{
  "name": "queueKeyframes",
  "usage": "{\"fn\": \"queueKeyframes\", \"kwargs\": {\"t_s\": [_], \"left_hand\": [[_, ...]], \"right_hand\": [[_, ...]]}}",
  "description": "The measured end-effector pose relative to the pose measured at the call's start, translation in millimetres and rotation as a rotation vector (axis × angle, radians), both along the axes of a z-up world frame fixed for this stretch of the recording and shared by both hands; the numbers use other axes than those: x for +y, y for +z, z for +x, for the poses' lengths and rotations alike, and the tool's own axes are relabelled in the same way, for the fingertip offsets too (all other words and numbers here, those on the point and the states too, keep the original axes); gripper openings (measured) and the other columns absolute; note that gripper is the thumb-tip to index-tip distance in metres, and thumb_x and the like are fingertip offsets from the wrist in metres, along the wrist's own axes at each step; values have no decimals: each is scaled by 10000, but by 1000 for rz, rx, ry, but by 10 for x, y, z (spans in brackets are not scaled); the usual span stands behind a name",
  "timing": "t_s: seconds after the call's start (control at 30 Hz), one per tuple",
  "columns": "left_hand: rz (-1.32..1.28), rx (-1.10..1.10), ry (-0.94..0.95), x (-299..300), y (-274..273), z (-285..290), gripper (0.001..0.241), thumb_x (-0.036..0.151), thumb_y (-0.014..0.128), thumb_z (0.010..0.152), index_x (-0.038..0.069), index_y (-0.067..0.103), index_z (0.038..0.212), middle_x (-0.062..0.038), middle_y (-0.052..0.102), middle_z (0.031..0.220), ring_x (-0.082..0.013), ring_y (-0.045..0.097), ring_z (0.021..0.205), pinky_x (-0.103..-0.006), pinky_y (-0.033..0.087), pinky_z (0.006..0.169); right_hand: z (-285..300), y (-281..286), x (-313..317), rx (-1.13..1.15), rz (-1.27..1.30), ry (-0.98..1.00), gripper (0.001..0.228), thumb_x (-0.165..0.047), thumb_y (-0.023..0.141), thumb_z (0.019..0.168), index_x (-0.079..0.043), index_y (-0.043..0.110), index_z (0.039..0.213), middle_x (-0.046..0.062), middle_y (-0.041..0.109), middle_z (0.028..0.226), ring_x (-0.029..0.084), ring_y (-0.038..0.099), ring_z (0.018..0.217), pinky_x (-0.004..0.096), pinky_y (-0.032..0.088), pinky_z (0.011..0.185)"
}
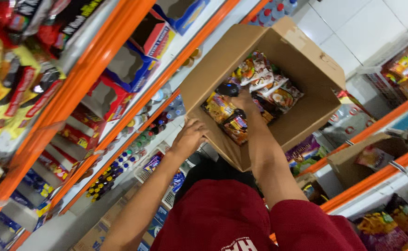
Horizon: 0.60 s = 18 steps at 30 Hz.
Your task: The person scans barcodes on various instant noodle packets and other snacks using a handheld scanner, placing some items into a cardboard box and others back onto the store shelves.
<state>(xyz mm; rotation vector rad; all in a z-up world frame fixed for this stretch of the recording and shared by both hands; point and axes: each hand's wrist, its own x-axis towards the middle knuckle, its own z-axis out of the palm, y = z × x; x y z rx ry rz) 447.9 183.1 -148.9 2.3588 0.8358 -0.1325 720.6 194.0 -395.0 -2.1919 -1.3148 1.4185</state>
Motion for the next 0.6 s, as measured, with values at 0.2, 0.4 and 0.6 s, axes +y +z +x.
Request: {"fn": "queueKeyframes", "kwargs": {"t_s": [0.2,0.4,0.6], "left_hand": [[-47,-59,68,-16,70,60,363,196,837,754,53,736,1072,-103,690,1191,-337,531,1252,-461,419,1109],[-46,-60,92,-20,143,88,413,206,848,738,59,750,1111,-131,685,1228,-370,504,1278,-479,404,1110],[-147,-1,160,-22,663,330,888,393,937,682,97,533,1415,-191,516,1430,-406,372,1378,-582,222,1161]], "right_hand": [[5,456,218,-227,-251,291,840,-580,719,870,-8,544,1460,225,564,1487,364,463,1441,528,162,1301],[-190,1153,23,-211,-216,159,626,-346,733,792,-37,615,1324,207,434,1531,389,473,1364,583,398,1086],[-105,1671,-462,257,49,-262,402,-186,737,765,-89,772,1153,133,785,1149,253,738,1107,354,553,1019]]}}
